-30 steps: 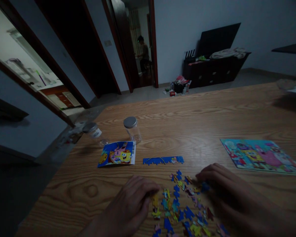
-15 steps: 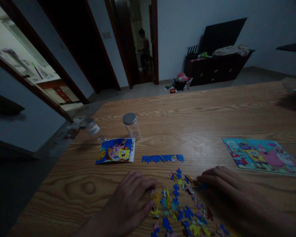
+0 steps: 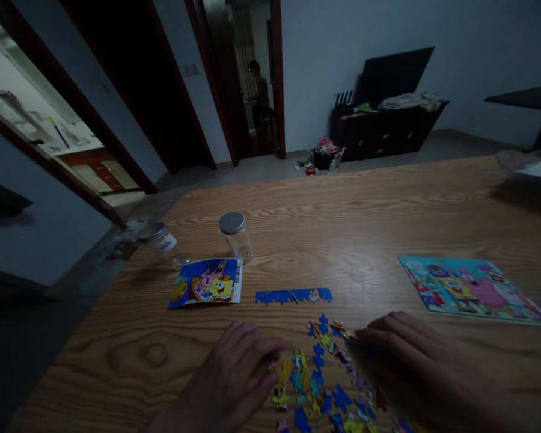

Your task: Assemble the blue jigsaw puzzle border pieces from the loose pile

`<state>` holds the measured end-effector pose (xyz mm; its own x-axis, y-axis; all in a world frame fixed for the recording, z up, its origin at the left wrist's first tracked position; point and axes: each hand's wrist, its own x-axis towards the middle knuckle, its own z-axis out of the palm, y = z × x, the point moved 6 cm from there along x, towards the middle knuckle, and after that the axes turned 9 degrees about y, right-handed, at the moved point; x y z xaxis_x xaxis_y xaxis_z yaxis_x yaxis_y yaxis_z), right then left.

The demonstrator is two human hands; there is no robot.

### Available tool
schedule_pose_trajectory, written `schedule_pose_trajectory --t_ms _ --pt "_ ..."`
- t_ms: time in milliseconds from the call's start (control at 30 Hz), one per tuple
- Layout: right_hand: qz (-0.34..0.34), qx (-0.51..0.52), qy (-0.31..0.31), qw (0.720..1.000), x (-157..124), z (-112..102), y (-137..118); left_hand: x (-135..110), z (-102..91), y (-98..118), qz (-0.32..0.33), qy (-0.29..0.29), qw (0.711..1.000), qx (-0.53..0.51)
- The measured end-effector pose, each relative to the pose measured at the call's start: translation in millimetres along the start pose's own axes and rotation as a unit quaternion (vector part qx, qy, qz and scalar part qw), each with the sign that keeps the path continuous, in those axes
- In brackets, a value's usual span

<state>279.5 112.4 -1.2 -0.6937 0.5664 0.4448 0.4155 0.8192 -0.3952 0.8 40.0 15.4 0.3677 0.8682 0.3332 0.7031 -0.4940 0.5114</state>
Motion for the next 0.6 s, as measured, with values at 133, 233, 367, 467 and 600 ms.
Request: schedule_pose_trajectory --t_ms 133,233,367,467,600 --pt "0.005 0.01 0.012 1.0 -8 5 13 2 -0.2 2 -0.004 -0.001 1.0 -0.011" --pt "0.007 0.015 0.027 1.0 -10 7 18 1 0.9 2 0.004 0.003 1.0 -0.007" --pt "0.009 0.011 0.036 0.999 -9 3 13 -1 3.2 1 0.005 0.0 1.0 -0.013" --pt "0.027 0.007 0.019 0.999 -12 3 13 -2 3.8 0 0.003 -0.005 1.0 -0.017" --pt "0.042 0.0 0.025 0.999 -20 4 21 -1 1.4 2 0.006 -0.001 1.0 -0.015"
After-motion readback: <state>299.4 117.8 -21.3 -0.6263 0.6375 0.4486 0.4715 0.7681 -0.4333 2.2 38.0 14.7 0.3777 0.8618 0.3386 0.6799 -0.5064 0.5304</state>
